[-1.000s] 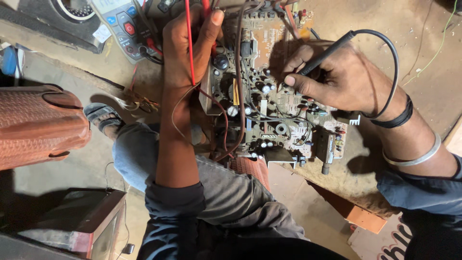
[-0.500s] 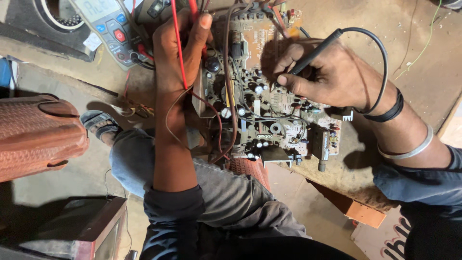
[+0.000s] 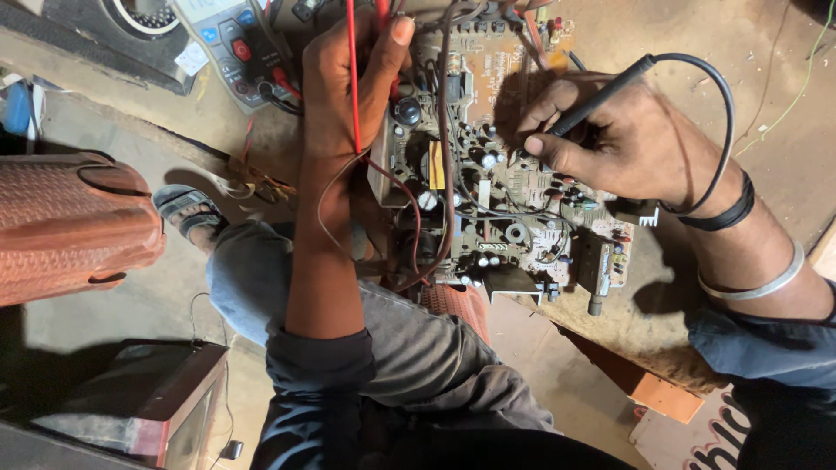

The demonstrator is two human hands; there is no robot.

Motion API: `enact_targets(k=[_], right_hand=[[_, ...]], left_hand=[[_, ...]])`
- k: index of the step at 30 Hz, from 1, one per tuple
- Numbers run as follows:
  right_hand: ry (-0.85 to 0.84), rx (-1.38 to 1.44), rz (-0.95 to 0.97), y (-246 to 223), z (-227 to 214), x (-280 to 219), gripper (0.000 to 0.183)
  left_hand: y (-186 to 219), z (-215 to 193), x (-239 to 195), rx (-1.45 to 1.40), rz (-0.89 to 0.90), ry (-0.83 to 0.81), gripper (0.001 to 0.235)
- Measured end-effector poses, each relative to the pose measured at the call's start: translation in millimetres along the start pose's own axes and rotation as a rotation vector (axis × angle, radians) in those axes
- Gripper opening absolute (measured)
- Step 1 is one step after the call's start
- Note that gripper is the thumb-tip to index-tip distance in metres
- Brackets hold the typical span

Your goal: The person uses a multimeter to test various points on a circuit board. They hold the red and black probes and touch them to different components on the board to check electrical continuity or voltage.

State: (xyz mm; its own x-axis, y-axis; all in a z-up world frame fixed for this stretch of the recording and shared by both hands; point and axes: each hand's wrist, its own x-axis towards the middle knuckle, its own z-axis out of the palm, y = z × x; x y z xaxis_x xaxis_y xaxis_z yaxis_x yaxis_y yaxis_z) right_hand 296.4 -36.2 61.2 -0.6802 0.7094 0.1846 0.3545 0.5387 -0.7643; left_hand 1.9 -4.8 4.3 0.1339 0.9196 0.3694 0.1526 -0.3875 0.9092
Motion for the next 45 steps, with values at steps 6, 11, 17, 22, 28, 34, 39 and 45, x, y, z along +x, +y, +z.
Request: enact_targets(k=[6,11,17,22,28,34,39,45], right_hand=[[-0.014,-0.009,0.13,-3.0,0.7,-0.7,0.015],[-0.002,-0.081,0.128,-5.0,0.4,0.2,0.016],[0.0,-0.097,0.12,-5.5,0.8,0.4,0.019],[0.007,-0.088,0.109,-6.0,0.4,1.7,0.019],[0.011,-0.076,0.132,-8.4,0.8,1.5,0.018],[0.012,-0.071,0.148,-9.8,1.3,1.8,0.018],[0.005,-0.057,0.156,-9.0,0.9,1.7,0.018],[0.002,-0.058,0.153,-8.8,1.3,1.9,0.019]], left_hand=[[-3.4,0.6,1.6,-0.032,0.016,-0.005,0.034],[-4.6,0.7,1.1,-0.026,0.005,-0.001,0.034],[-4.8,-0.1,0.3,-0.015,0.036,-0.014,0.034],[-3.6,-0.3,1.3,-0.021,0.042,-0.015,0.032],[-1.5,0.6,0.0,-0.027,-0.011,-0.005,0.032],[-1.5,2.3,0.9,-0.031,-0.022,0.009,0.033],[-2.0,1.7,0.6,-0.033,-0.032,0.008,0.033],[-4.7,3.0,1.3,-0.034,-0.004,0.019,0.034]])
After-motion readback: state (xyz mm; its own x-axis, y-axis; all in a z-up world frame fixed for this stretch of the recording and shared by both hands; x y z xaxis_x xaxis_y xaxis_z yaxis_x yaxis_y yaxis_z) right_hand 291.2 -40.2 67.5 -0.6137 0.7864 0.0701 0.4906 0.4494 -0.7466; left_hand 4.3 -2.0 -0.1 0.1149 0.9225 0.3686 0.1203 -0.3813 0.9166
